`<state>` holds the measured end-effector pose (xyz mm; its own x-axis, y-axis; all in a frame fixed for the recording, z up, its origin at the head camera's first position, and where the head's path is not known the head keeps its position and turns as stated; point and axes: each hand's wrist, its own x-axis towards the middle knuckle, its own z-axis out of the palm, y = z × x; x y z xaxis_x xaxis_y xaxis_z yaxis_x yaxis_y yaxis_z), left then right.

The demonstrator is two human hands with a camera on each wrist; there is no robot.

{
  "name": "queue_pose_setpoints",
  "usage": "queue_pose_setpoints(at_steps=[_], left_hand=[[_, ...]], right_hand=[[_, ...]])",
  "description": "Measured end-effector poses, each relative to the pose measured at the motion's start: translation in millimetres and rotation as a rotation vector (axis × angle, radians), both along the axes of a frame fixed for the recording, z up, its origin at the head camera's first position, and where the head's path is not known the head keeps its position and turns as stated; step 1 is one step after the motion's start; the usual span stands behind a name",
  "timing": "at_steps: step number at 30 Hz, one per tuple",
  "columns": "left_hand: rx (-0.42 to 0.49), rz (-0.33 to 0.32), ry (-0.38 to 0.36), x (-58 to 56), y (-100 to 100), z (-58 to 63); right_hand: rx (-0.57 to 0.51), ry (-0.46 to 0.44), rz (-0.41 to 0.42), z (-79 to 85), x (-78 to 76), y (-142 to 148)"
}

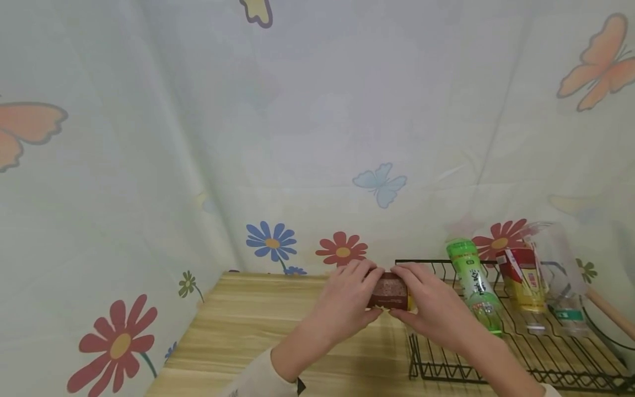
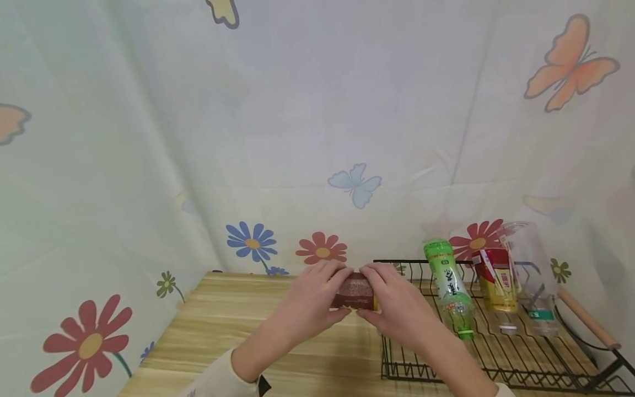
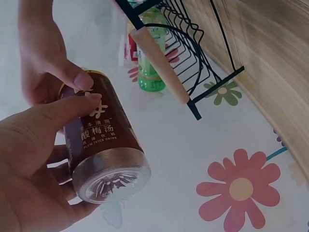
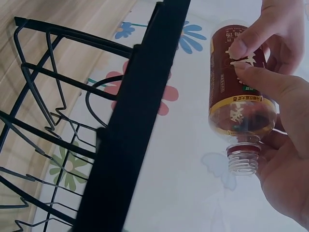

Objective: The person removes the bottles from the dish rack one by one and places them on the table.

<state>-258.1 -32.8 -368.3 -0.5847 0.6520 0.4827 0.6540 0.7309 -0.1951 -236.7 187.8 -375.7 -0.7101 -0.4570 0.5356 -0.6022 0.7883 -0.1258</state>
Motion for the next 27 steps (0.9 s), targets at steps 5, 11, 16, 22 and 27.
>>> queue_pose_setpoints(at_steps=[5, 11, 16, 22, 27], left_hand=[[0.016, 0.007, 0.002, 1.6, 0.1, -0.2], [0.040, -0.005, 0.011, 0.8, -1.7, -2.8], [0.065, -0.019, 0.006, 1.1, -4.0, -2.3], [0.075, -0.015, -0.004, 2.4, -6.1, -0.5], [0.077, 0.002, 0.014, 4.4, -5.1, 1.3]], right_hand=[[-0.005, 0.015, 0.014, -1.4, -0.4, 1.4], [-0.007, 0.055, 0.050, -3.8, -2.7, 2.7], [-0.009, 0.054, 0.055, -3.2, -4.5, 3.2], [-0.012, 0.037, 0.059, 0.1, -4.9, 1.9], [-0.009, 0.041, 0.046, 3.5, -4.3, 1.3]])
